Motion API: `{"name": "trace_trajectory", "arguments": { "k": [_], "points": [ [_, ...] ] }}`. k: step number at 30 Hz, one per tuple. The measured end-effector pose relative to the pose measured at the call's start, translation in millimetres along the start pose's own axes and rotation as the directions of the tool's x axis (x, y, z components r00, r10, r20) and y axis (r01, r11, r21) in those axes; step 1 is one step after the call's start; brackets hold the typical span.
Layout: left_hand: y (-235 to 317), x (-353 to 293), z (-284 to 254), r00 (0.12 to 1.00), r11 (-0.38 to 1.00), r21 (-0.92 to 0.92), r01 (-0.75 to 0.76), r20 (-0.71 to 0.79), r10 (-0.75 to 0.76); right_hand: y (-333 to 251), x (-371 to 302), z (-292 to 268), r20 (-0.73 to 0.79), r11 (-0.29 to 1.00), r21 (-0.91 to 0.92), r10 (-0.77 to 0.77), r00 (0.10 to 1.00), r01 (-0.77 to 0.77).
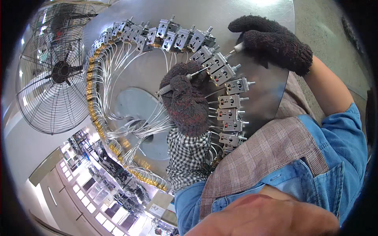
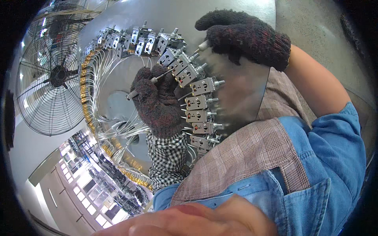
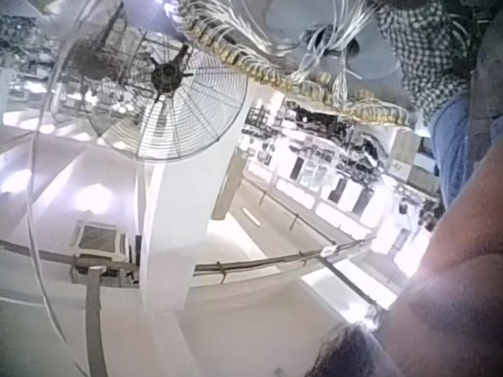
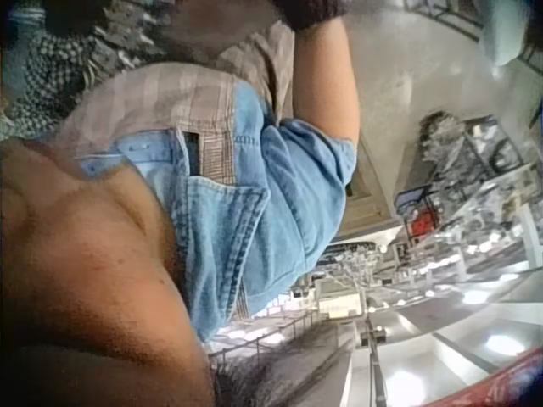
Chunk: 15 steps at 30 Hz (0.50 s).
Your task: Assembling or adjusting small electronic components on a circular metal fixture.
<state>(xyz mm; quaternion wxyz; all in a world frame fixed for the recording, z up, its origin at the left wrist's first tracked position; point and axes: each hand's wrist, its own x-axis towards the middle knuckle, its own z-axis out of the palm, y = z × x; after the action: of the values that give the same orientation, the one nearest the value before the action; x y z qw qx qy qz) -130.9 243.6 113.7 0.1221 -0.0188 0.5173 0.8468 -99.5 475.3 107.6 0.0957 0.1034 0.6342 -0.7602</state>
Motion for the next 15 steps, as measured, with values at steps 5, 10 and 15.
{"name": "trace_trajectory", "arguments": {
  "k": [5, 10, 15],
  "points": [
    [0, 1, 3, 0.999, 0.997, 0.078, -0.008, 0.033, 0.006, 25, 13, -7, -0.033, 0.991, -0.058, -0.119, 0.992, 0.117],
    [2, 3, 7, 0.999, 0.987, 0.155, -0.033, 0.003, 0.033, 4, 13, -2, -0.033, 0.996, -0.024, 0.083, 0.996, -0.083],
    [3, 8, 6, 0.995, 0.989, 0.145, -0.027, 0.1, 0.012, 0, 11, -2, -0.062, 0.982, -0.169, -0.1, 0.993, 0.088]
  ]
}}
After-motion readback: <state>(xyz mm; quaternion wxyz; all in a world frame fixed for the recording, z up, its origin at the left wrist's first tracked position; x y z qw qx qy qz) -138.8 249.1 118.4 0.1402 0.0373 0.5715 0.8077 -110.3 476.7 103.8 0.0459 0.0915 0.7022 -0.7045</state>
